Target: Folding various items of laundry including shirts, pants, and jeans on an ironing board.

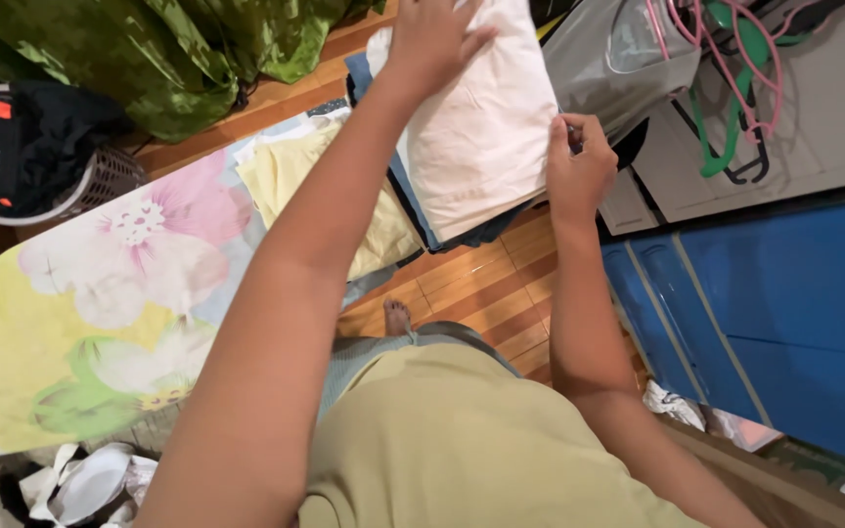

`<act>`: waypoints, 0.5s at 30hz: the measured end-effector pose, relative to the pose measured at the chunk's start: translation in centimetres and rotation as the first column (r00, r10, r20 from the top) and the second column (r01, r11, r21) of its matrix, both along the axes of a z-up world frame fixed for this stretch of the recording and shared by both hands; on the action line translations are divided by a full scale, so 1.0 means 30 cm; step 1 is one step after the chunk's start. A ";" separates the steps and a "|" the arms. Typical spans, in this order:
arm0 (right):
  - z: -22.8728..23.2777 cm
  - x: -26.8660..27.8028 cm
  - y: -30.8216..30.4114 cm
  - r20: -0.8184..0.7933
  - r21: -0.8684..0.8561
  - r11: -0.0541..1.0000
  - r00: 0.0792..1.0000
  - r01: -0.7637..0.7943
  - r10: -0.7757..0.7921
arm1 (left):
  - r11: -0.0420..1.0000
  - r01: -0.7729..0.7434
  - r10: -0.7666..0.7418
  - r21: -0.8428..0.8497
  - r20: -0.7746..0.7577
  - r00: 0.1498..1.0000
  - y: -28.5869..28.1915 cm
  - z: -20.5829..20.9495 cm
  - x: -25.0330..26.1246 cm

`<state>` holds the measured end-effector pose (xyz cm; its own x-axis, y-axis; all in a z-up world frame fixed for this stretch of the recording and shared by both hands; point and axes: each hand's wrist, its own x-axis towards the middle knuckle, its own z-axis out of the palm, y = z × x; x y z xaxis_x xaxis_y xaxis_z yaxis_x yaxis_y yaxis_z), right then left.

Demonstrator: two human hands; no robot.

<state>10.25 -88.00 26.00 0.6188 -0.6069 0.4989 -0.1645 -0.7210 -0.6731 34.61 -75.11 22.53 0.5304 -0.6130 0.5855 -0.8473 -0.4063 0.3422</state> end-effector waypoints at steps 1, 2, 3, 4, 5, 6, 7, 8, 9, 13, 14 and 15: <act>-0.008 0.008 0.001 -0.038 -0.031 0.999 0.999 0.035 -0.036 | 0.998 -0.046 0.047 0.051 -0.021 0.999 -0.001 -0.026 -0.001; -0.016 0.015 0.004 -0.075 -0.064 0.996 0.995 0.068 -0.073 | 0.990 -0.090 0.095 0.104 -0.040 0.995 -0.002 -0.051 -0.002; -0.021 0.023 0.004 -0.073 -0.064 0.996 0.995 0.063 -0.068 | 0.990 -0.096 0.100 0.104 -0.039 0.994 0.004 -0.063 -0.001; -0.026 0.030 0.004 -0.090 -0.081 0.994 0.993 0.073 -0.080 | 0.984 -0.130 0.138 0.119 -0.060 0.989 0.010 -0.075 0.000; -0.031 0.031 0.005 -0.108 -0.099 0.992 0.990 0.083 -0.093 | 0.978 -0.162 0.174 0.135 -0.083 0.981 0.016 -0.089 -0.004; -0.029 0.032 0.001 -0.108 -0.098 0.992 0.990 0.078 -0.089 | 0.977 -0.166 0.178 0.135 -0.083 0.981 0.035 -0.071 -0.014; -0.028 0.031 0.000 -0.121 -0.130 0.989 0.989 0.071 -0.087 | 0.982 -0.174 0.178 0.079 -0.045 0.983 0.058 -0.055 -0.026; -0.027 0.032 0.003 -0.134 -0.162 0.985 0.987 0.063 -0.085 | 0.984 -0.179 0.179 0.022 -0.006 0.984 0.085 -0.040 -0.038; -0.040 0.029 -0.028 -0.139 -0.162 0.986 0.988 0.045 -0.068 | 0.980 -0.196 0.197 0.024 -0.011 0.980 0.138 -0.015 -0.060; -0.045 0.022 -0.091 -0.066 -0.314 0.949 0.997 0.023 -0.046 | 0.925 -0.343 0.325 -0.161 -0.133 0.936 0.448 -0.056 -0.123; -0.030 0.022 -0.097 0.034 -0.431 0.902 0.999 0.022 -0.008 | 0.875 -0.420 0.390 -0.241 -0.164 0.906 0.545 -0.097 -0.140; 0.003 0.045 -0.040 0.026 -0.429 0.903 0.999 -0.028 0.044 | 0.852 -0.467 0.436 -0.236 -0.170 0.884 0.681 -0.112 -0.198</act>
<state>11.59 -89.20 26.09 0.6139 -0.3072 0.7272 -0.1150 -0.9462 -0.3026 28.68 -54.67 19.17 0.7792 -0.1224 0.6148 -0.5447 -0.6176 0.5673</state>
